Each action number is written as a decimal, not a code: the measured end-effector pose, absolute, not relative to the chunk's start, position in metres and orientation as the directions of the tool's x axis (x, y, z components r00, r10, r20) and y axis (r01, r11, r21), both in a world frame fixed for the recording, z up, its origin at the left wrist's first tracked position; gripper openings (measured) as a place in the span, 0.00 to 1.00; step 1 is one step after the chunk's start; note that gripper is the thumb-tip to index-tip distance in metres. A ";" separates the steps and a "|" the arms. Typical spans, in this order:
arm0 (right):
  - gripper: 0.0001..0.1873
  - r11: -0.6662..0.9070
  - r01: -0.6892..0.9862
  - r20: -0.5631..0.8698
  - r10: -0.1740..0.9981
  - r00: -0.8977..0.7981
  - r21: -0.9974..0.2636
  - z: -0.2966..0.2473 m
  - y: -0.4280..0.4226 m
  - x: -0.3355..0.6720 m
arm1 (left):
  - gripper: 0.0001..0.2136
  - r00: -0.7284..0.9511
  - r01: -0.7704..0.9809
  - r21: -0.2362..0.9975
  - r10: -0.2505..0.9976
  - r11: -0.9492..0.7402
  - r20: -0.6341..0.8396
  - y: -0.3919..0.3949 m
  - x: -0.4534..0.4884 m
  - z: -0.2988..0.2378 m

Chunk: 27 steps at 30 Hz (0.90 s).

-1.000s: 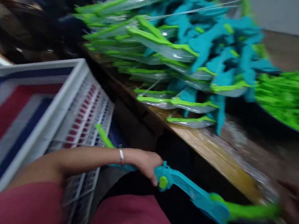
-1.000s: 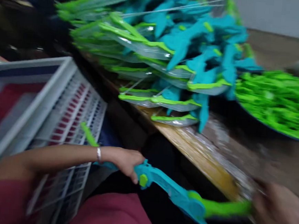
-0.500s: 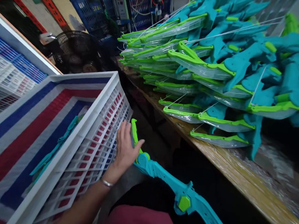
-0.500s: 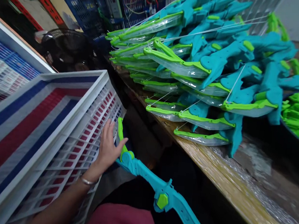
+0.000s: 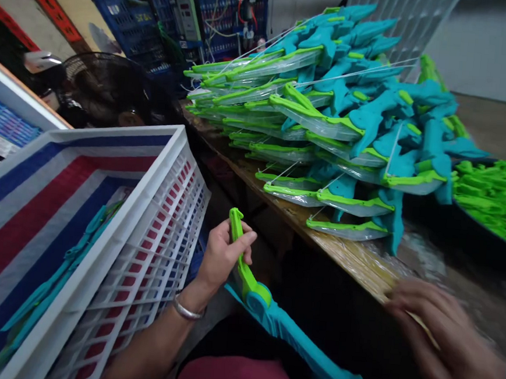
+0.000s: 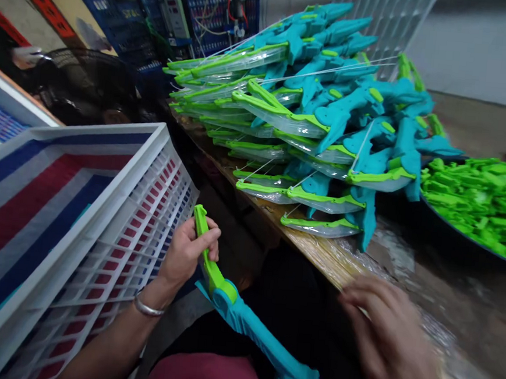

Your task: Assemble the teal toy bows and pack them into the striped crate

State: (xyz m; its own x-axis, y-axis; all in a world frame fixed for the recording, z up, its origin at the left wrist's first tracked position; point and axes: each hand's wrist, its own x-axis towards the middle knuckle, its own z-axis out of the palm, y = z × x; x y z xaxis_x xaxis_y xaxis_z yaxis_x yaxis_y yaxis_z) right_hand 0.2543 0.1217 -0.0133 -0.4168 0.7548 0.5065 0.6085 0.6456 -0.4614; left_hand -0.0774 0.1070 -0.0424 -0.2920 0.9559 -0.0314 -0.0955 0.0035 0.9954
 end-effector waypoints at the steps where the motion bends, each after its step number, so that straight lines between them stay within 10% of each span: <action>1: 0.08 0.671 0.516 0.461 0.741 -0.489 -0.532 0.005 0.123 0.231 | 0.11 -0.227 -0.106 0.994 0.973 0.015 -0.039 0.102 -0.069 -0.038; 10: 0.10 0.143 -0.072 0.156 0.767 -0.623 -0.987 0.043 0.166 0.085 | 0.09 0.037 -0.297 0.955 0.999 -0.016 0.028 0.079 -0.055 -0.025; 16: 0.04 -0.416 -0.135 -0.234 0.719 -0.655 -0.899 0.012 0.164 0.071 | 0.15 0.002 -0.177 0.983 0.999 0.050 -0.051 0.086 -0.056 -0.036; 27: 0.09 -0.574 -0.164 -0.336 0.661 -0.671 -0.802 0.003 0.171 0.066 | 0.10 -0.094 -0.142 0.982 0.986 0.124 -0.139 0.097 -0.050 -0.046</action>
State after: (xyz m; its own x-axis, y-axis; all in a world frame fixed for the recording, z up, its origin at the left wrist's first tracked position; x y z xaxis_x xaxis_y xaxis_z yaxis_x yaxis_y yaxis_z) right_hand 0.0665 0.1714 0.0027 -0.6708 0.6610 -0.3362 -0.1642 -0.5745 -0.8019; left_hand -0.0498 0.0969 -0.0457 -0.0943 0.9858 -0.1387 -0.1423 0.1245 0.9820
